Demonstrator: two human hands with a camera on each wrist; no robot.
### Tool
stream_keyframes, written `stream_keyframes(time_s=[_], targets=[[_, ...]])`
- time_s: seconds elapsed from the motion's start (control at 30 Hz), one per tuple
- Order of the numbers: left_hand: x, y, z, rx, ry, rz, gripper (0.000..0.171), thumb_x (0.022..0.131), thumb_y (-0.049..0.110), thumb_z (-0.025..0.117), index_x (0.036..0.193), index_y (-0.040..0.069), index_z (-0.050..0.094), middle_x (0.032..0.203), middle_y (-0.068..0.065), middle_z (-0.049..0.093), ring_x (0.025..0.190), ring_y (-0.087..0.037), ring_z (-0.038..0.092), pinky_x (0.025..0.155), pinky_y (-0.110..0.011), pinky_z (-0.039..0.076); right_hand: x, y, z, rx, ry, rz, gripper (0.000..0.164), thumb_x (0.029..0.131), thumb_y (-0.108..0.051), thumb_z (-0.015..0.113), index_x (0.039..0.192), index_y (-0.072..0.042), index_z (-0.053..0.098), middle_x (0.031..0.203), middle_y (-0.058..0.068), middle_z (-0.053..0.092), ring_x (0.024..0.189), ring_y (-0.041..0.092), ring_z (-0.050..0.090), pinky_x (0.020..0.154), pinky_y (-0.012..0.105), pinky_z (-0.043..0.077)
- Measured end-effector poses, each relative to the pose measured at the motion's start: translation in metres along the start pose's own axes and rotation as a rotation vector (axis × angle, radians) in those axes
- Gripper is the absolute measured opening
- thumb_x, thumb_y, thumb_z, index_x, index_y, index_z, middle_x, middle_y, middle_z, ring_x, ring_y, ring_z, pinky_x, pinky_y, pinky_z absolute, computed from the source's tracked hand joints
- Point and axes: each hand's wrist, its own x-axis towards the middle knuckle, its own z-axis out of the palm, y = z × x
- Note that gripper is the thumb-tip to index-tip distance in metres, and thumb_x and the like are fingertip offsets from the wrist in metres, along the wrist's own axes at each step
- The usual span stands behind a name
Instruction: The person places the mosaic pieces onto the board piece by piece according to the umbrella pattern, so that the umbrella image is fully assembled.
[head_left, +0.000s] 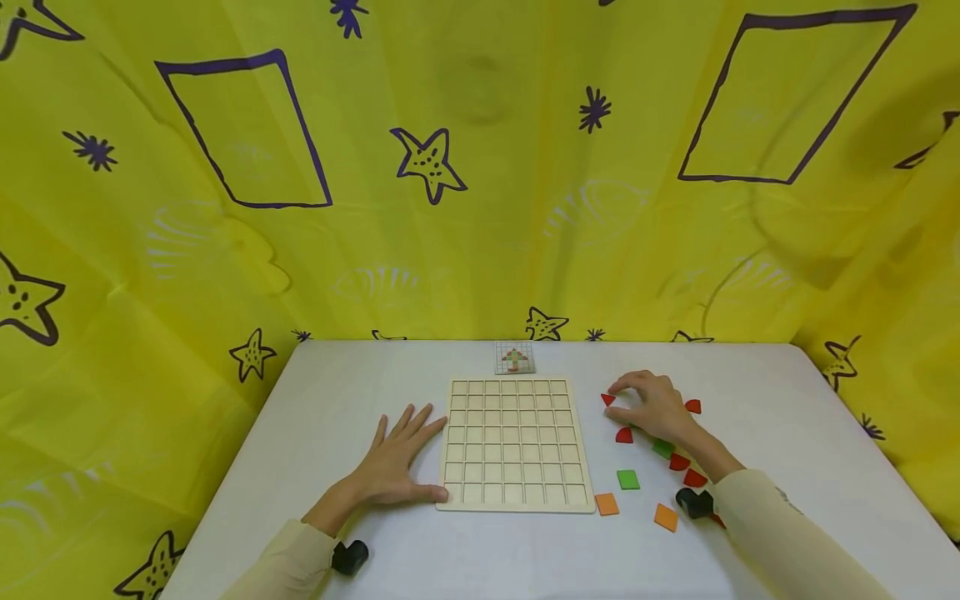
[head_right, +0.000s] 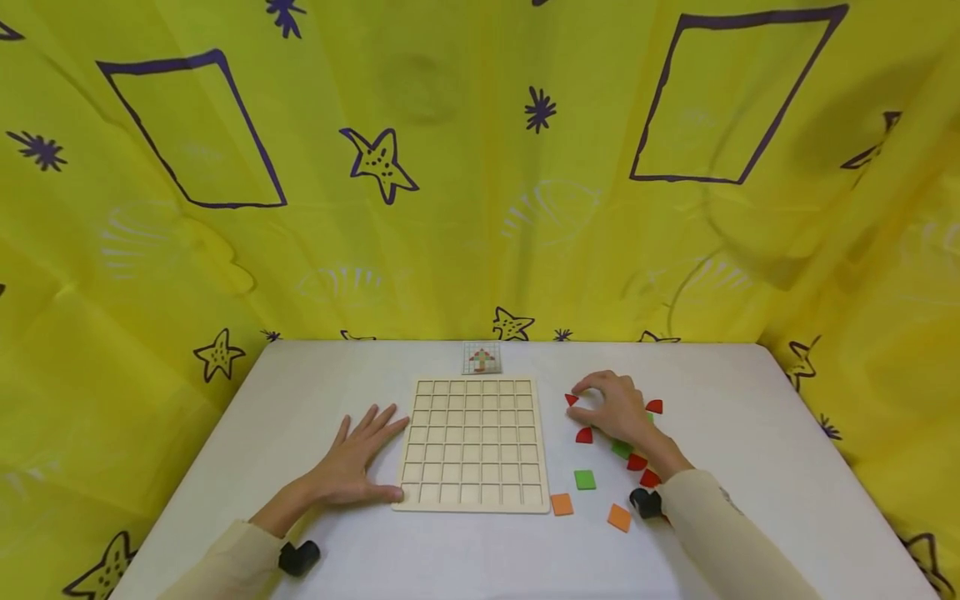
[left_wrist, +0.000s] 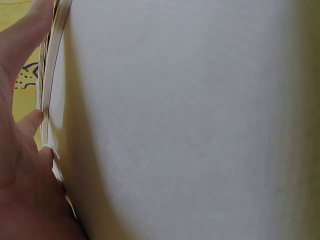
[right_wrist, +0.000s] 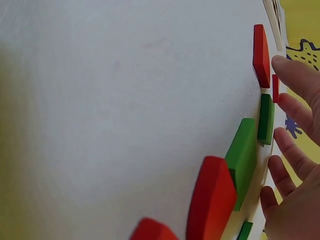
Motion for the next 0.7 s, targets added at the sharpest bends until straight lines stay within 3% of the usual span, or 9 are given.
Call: stream_keyframes(time_s=[0.4, 0.7], targets=[[-0.0001, 0.0026, -0.0008, 0.038, -0.048, -0.016, 0.123, 0.068, 0.073, 0.081, 0.164, 0.019, 0.027, 0.172, -0.012, 0.012, 0.157, -0.041, 0.002, 0.118, -0.071, -0.006, 0.0011, -0.0005, 0.0038, -0.020, 0.033, 0.006, 0.018, 0.090, -0.028, 0.081, 0.103, -0.015, 0.078, 0.135, 0.025, 0.058, 0.124, 0.051, 0.042, 0.097, 0.071, 0.032], [0.0035, -0.0002, 0.0010, 0.047, -0.052, -0.016, 0.123, 0.068, 0.074, 0.081, 0.164, 0.020, 0.027, 0.172, -0.011, 0.013, 0.157, -0.040, 0.003, 0.119, -0.071, -0.005, 0.0021, -0.0001, 0.0050, -0.036, 0.049, -0.008, 0.016, 0.090, -0.025, 0.080, 0.102, -0.015, 0.078, 0.133, 0.025, 0.059, 0.121, 0.052, 0.044, 0.095, 0.071, 0.033]])
